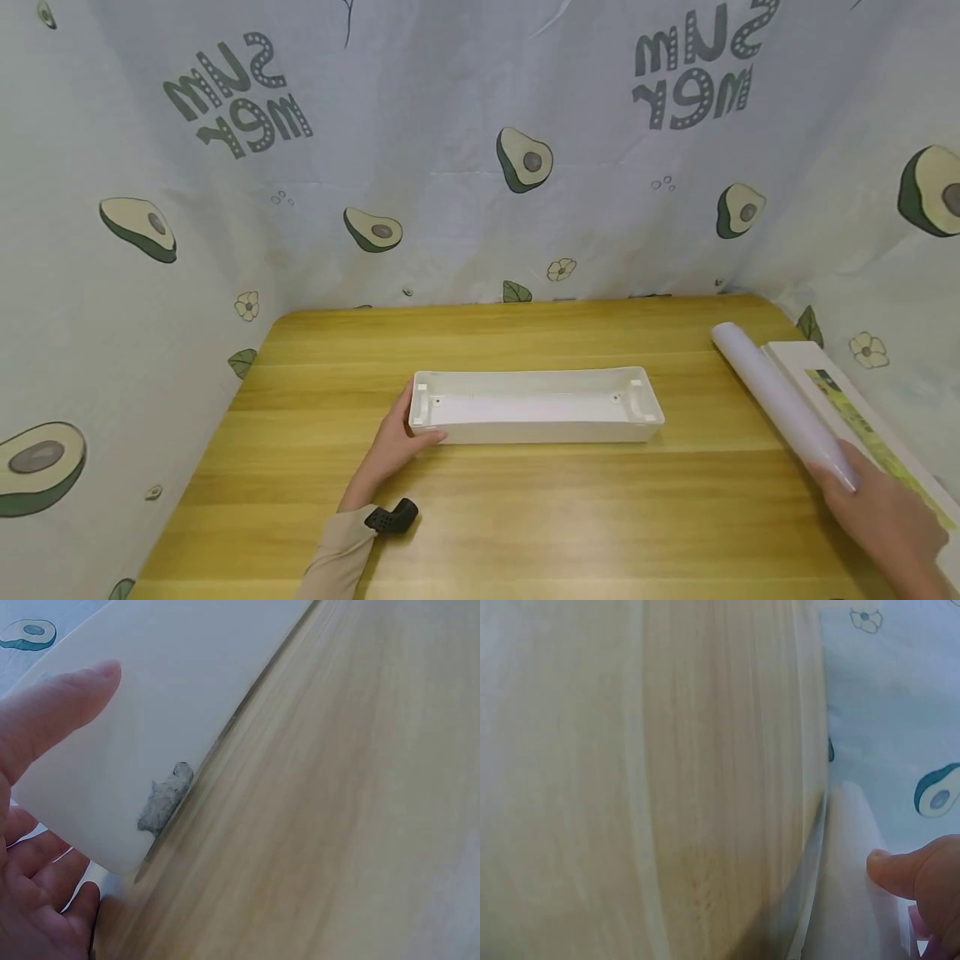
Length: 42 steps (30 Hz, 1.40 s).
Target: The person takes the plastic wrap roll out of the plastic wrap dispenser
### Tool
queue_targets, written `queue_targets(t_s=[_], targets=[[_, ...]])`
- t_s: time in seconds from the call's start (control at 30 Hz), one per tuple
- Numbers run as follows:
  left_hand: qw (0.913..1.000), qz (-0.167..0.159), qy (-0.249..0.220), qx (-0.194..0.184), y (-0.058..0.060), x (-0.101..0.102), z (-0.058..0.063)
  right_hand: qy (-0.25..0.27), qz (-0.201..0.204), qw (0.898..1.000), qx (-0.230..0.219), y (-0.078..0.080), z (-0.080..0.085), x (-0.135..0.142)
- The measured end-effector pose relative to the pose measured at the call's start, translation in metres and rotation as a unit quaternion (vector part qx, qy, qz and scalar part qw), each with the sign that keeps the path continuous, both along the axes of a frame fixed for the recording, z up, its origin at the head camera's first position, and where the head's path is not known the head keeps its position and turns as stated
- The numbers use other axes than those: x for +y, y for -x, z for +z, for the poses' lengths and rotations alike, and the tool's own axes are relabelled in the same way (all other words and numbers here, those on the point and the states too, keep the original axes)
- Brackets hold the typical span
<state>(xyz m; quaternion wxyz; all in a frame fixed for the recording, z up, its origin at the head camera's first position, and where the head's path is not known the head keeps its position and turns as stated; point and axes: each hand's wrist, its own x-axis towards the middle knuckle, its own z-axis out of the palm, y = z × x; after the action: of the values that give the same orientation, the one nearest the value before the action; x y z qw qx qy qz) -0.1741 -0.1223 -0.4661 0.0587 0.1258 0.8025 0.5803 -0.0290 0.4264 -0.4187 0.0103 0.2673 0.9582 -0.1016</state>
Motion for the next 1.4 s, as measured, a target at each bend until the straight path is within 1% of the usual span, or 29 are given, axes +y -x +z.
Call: queue_targets(t_s=[0.1, 0.17, 0.27, 0.3, 0.4, 0.43, 0.6, 0.7, 0.73, 0.93, 1.0, 1.07, 1.13, 1.23, 1.3, 1.37, 1.4], targets=[[0.9996, 0.000, 0.012, 0.024, 0.002, 0.001, -0.002, -0.001, -0.002, 1.000, -0.007, 0.003, 0.001, 0.000], [0.9994, 0.001, 0.016, 0.031, 0.004, 0.002, -0.002, 0.003, -0.011, 1.000, -0.024, 0.005, 0.002, -0.001], [0.9997, -0.001, 0.007, 0.022, 0.006, 0.004, -0.001, 0.009, -0.017, 0.999, -0.039, 0.008, 0.004, 0.000], [0.9999, -0.001, -0.002, 0.012, 0.007, 0.004, 0.000, 0.011, -0.017, 0.999, -0.042, 0.009, 0.005, 0.001], [1.0000, -0.003, -0.006, -0.001, 0.008, 0.004, 0.002, 0.010, -0.013, 0.999, -0.051, 0.011, 0.007, 0.002], [1.0000, -0.002, -0.003, -0.002, 0.008, 0.004, 0.002, 0.012, -0.012, 0.998, -0.056, 0.012, 0.008, 0.002], [1.0000, 0.003, 0.004, 0.002, 0.009, 0.003, 0.001, 0.015, 0.020, 0.996, -0.082, 0.012, 0.007, 0.002], [1.0000, -0.003, 0.005, 0.006, 0.008, 0.003, 0.000, 0.010, 0.028, 0.994, -0.103, 0.014, 0.006, 0.003], [1.0000, -0.003, 0.002, 0.002, 0.008, 0.003, 0.000, 0.007, 0.025, 0.994, -0.110, 0.014, 0.005, 0.002], [0.9999, 0.000, -0.001, -0.012, 0.005, 0.002, 0.000, -0.015, 0.051, 0.994, -0.093, 0.014, 0.003, 0.004], [0.9997, 0.000, -0.002, -0.022, 0.006, 0.002, 0.000, -0.016, 0.054, 0.995, -0.084, 0.013, 0.004, 0.002], [0.9998, -0.001, 0.000, -0.019, 0.005, 0.002, 0.000, -0.020, 0.051, 0.995, -0.081, 0.013, 0.005, 0.000], [0.9996, -0.002, -0.003, -0.026, 0.002, 0.002, 0.008, -0.021, 0.045, 0.995, -0.081, 0.013, 0.007, -0.004], [0.9999, -0.003, 0.004, -0.011, 0.000, 0.002, 0.008, -0.021, 0.034, 0.995, -0.088, 0.015, 0.010, -0.007], [0.9999, -0.002, 0.004, -0.011, -0.001, 0.002, 0.009, -0.018, 0.029, 0.995, -0.090, 0.015, 0.009, -0.007], [1.0000, -0.002, 0.006, -0.001, 0.003, 0.000, 0.001, -0.021, 0.026, 0.995, -0.089, 0.016, 0.008, -0.006], [1.0000, -0.001, 0.006, 0.000, 0.003, 0.000, 0.001, -0.024, 0.026, 0.995, -0.088, 0.017, 0.008, -0.006]])
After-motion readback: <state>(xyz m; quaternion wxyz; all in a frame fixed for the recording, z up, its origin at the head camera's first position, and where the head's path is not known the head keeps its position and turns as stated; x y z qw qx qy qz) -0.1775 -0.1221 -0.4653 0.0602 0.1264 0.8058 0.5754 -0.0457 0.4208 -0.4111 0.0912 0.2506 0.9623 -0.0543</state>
